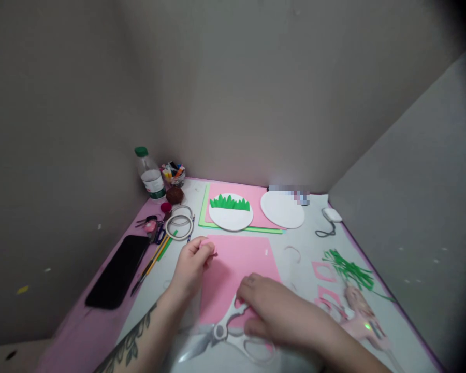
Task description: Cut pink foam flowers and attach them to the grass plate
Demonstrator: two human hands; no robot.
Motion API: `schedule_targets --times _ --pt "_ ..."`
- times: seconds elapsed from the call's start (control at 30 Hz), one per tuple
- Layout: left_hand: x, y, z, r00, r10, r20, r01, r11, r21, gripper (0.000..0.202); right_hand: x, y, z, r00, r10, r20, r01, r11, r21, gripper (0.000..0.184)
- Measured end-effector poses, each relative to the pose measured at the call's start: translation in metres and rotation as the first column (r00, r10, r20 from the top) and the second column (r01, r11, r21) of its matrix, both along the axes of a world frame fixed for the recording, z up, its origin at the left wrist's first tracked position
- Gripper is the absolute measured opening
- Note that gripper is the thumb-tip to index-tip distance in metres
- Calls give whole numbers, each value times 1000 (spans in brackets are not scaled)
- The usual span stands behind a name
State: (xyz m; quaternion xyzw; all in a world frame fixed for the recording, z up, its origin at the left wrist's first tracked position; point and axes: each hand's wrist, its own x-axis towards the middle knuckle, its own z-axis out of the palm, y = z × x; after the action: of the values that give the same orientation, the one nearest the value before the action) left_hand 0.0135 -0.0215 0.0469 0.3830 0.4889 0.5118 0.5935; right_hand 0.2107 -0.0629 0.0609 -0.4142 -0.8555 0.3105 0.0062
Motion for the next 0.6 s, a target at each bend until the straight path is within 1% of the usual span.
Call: schedule_targets --times 0.07,0.1,0.2,0.3,0.4,0.47,0.5,0.53,0.57,0.6 --pt "-2 -1 5 996 -25 86 27 999 -25 21 -1 -14 -8 993 52 106 -53 999 7 36" --pt "-2 0 6 991 -38 128 42 999 -33 23 -3 -18 -12 988 54 142 -55 998 3 39" --pt "-4 1 7 975 -66 212 75 996 -37 26 -10 -26 -19 972 36 232 -30 999 -30 40" --pt "-4 3 4 980 -38 196 42 999 -17 29 -15 -28 -20 951 42 306 -34 999 -33 42" --pt "-6 6 1 995 30 99 -35 998 44 28 -16 -29 -21 945 36 324 -29 999 -28 37" --pt "-12 10 4 997 80 21 -81 992 96 26 -10 -30 -22 946 43 321 -28 998 -52 36" --pt "-17 13 8 994 105 -13 -103 987 121 26 -5 -30 -22 955 41 294 -24 998 -63 34" --pt "-23 15 13 990 132 -38 -126 981 145 25 0 -29 -21 969 23 244 -6 998 -68 32" --pt "-28 19 20 985 162 -51 -151 974 168 26 7 -28 -20 987 -19 159 29 997 -65 28" --pt "-34 22 28 980 194 -52 -181 965 189 27 13 -27 -18 994 -91 58 95 994 -60 23"
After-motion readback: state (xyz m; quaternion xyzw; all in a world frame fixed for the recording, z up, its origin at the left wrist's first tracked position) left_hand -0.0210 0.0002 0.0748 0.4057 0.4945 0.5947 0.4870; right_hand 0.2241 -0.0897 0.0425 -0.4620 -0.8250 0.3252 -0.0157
